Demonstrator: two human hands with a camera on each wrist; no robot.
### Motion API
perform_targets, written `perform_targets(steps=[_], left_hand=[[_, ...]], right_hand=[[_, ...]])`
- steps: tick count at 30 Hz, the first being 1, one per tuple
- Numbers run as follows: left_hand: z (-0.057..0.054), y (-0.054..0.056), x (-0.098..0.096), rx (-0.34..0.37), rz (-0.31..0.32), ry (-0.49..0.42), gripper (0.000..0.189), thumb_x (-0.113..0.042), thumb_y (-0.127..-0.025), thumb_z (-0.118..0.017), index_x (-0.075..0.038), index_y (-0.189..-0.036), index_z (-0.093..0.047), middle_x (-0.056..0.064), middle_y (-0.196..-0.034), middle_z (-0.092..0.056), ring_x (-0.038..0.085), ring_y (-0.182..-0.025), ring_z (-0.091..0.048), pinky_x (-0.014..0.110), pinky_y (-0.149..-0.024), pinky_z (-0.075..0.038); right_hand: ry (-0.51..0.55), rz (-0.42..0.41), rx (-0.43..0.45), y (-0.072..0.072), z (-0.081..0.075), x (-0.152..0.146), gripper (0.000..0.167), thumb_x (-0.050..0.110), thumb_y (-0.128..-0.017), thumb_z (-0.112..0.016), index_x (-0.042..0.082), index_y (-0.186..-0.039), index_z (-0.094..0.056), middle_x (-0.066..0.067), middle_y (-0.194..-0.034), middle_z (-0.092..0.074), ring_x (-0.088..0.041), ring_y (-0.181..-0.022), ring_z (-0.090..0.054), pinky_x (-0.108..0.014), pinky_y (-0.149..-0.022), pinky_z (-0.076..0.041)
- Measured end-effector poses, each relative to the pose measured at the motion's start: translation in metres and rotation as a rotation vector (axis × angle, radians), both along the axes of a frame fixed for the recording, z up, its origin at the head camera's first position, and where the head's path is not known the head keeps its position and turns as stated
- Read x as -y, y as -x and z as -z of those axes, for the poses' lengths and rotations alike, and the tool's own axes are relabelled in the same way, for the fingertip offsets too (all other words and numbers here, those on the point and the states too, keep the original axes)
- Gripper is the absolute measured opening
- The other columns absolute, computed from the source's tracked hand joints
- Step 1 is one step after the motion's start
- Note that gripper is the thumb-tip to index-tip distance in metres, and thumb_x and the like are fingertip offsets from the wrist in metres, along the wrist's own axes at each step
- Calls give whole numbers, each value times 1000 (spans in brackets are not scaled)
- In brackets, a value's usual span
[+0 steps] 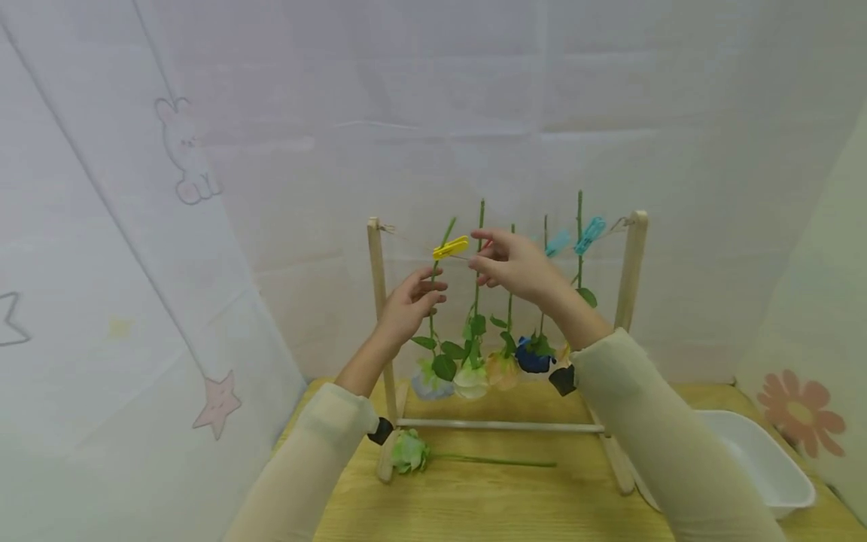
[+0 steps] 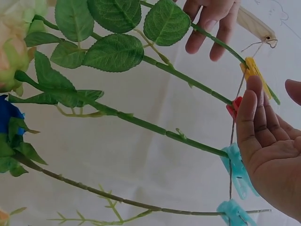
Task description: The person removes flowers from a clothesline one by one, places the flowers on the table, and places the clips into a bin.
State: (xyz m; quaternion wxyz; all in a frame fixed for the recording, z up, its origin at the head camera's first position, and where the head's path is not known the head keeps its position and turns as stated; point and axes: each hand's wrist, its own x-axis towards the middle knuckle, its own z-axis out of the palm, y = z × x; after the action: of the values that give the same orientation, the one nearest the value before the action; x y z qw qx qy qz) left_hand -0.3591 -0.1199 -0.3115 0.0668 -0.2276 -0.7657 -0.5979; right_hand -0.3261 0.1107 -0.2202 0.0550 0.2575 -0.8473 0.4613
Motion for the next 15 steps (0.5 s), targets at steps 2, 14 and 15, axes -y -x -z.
perform_targets(steps=[2, 14, 15], left_hand=[[1, 0, 0, -3, -5, -2, 40, -13, -107, -52, -12, -147, -50, 19, -135, -62, 30, -119, -63, 49, -99, -53], [-4, -1, 0, -16, -15, 26, 36, -10, -108, -46, -12, -143, -51, 16, -133, -63, 28, -113, -66, 47, -97, -55], [-4, -1, 0, -10, -18, 30, 35, -10, -108, -45, -13, -143, -51, 16, -133, -63, 27, -113, -66, 47, -97, -55]], right_hand=[[-1, 2, 23, 1, -1, 4, 61, 28, -101, -64, 17, -156, -40, -8, -116, -70, -25, -93, -72, -37, -83, -60], [-18, 37, 40, 8, -6, 15, 56, 30, -103, -62, 16, -154, -43, -12, -119, -72, -30, -96, -72, -37, -82, -60], [-22, 35, 43, 9, -6, 15, 55, 29, -103, -61, 15, -153, -43, -13, -118, -71, -30, -95, -72, -37, -82, -60]])
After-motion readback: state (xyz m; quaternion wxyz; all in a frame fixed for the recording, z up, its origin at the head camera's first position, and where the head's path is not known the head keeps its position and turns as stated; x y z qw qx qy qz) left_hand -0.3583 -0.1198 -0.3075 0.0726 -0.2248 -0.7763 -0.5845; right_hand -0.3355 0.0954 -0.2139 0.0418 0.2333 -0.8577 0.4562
